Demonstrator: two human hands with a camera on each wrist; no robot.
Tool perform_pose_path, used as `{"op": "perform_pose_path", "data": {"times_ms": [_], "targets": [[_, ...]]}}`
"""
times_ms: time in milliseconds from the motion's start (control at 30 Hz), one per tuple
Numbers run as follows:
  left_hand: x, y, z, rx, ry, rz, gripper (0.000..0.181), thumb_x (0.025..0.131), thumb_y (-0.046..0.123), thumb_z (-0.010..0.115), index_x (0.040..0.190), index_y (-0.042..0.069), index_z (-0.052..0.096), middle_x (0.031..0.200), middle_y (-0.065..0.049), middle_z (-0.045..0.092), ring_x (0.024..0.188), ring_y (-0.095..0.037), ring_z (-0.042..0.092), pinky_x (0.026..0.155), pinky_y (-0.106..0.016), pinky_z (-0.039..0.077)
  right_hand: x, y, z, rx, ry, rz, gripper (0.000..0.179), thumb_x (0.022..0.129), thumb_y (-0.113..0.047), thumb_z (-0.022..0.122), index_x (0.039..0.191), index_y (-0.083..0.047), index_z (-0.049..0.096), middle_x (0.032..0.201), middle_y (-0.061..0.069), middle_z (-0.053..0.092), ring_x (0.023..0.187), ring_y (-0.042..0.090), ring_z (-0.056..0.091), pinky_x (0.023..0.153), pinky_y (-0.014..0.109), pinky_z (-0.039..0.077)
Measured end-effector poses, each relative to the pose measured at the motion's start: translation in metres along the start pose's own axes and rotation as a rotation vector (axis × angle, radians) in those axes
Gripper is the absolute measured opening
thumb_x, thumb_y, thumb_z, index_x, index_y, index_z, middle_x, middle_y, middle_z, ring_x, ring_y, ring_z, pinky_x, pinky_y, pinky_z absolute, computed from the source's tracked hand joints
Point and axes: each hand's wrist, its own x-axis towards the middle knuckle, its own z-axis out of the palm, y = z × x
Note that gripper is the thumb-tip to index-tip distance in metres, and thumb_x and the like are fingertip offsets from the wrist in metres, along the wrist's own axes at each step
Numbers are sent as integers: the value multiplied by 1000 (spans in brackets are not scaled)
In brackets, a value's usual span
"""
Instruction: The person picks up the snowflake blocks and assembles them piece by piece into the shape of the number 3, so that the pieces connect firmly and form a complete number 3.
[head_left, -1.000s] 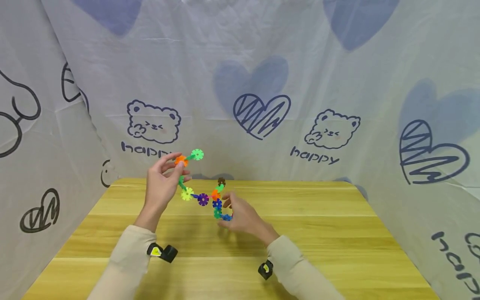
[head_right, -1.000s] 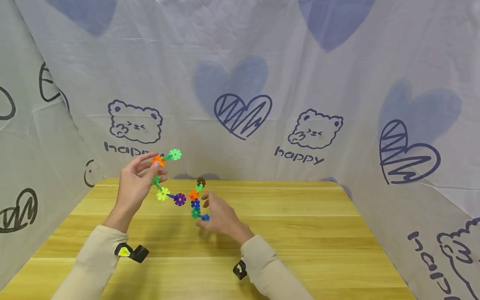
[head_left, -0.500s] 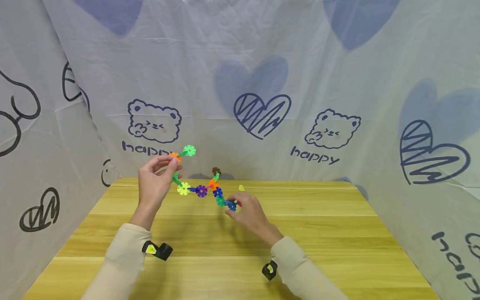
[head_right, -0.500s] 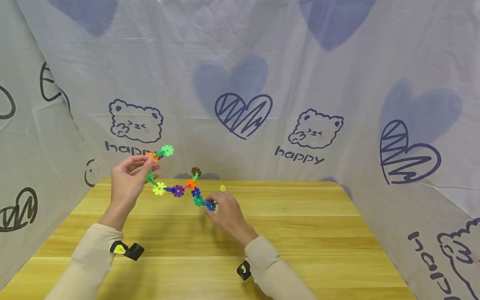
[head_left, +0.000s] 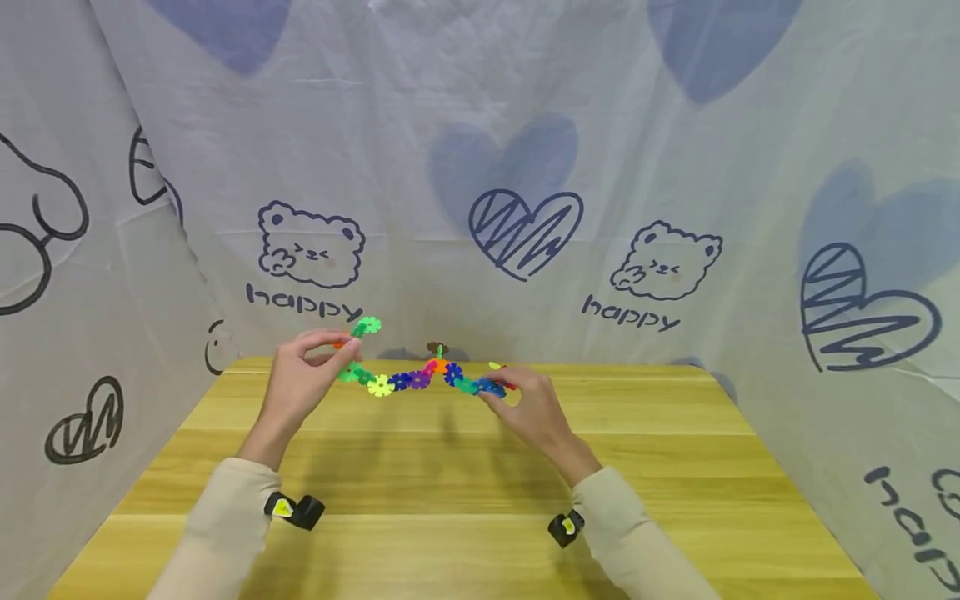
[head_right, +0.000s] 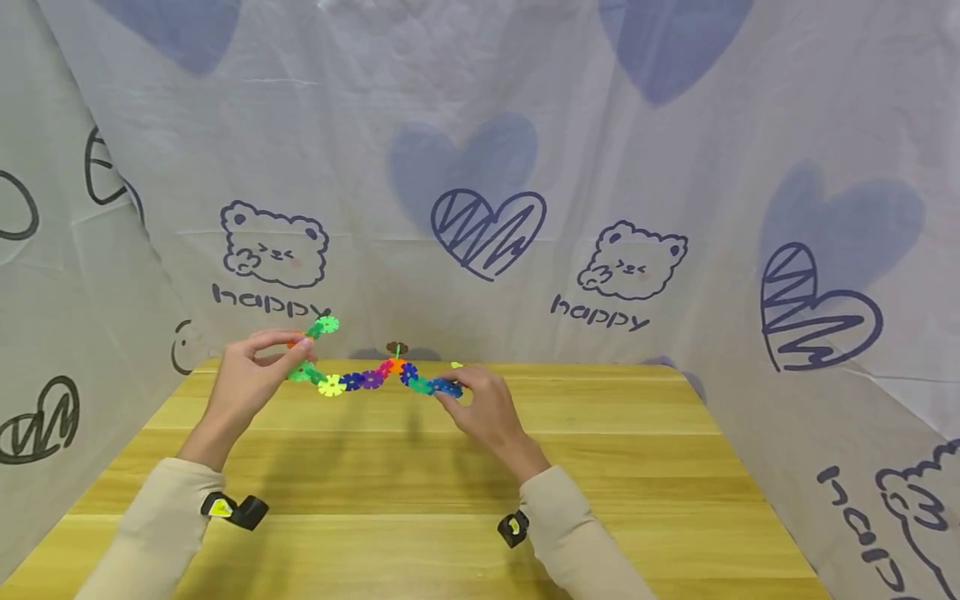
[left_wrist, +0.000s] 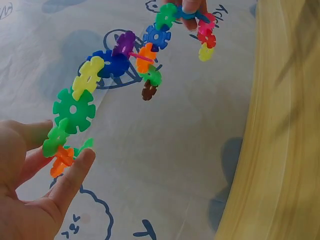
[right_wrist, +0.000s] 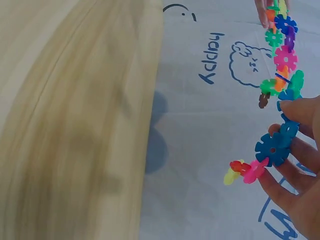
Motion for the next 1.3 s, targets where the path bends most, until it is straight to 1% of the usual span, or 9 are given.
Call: {"op": "perform_pose_path", "data": {"times_ms": [133,233,300,400,533,667,800,967,1300], "targets": [[0,-2,0,67,-21,10,47,101,40,67,124,0,71,152,-13,50,122,-36,68,91,-17,55,0,2,-5,-8,-3,6,22,85,-10,84,103,1,79,99,14,79,90,27,73,80,44,62],[0,-5,-2,83,-79,36,45,102,37,65,126,-1,71,153,-14,52,128,-41,63,94,-18,55,0,3,-9,14,-12,21,19,87,-9,83,102,1,78,99,15,79,89,27,73,78,42,63],[0,-9,-3,67,-144,53,44,104,35,64,129,-1,70,151,-14,55,129,-35,64,95,-17,55,0,5,-13,41,-32,51,16,89,-9,80,102,0,77,98,14,78,86,26,74,76,37,64],[0,-16,-7,41,-260,57,43,104,31,64,136,3,66,150,-14,58,121,-12,69,96,-20,56,0,7,-20,83,-82,112,15,94,-10,76,106,0,76,98,13,78,85,24,74,73,28,63],[-2,-19,-11,15,-366,10,49,99,27,71,144,9,61,141,-18,65,109,0,70,95,-25,58,1,9,-28,93,-145,185,19,99,-16,71,110,-3,76,99,10,78,84,19,73,71,27,63],[-3,-18,-8,43,-369,-29,49,94,22,77,139,5,64,121,-22,73,95,-11,74,82,-24,60,2,11,-32,80,-193,223,20,99,-20,71,110,-5,78,98,7,79,83,14,70,71,27,61],[1,-18,-3,177,-319,1,40,96,27,76,128,4,70,112,-18,75,79,-17,70,66,-26,58,1,14,-33,74,-244,263,21,100,-20,69,110,-5,79,96,6,79,84,14,68,72,26,58],[7,-28,9,268,-278,17,41,100,36,69,124,3,73,104,-13,78,85,-18,67,70,-28,53,-4,21,-30,55,-287,273,20,103,-9,62,113,-2,78,105,10,79,92,18,72,81,32,60],[15,-75,37,69,-429,-117,54,97,19,73,144,-1,55,114,-23,68,88,-22,71,77,-44,65,-23,37,-10,68,-373,408,20,102,-4,61,112,-4,78,107,12,78,84,12,65,67,20,53]]}}
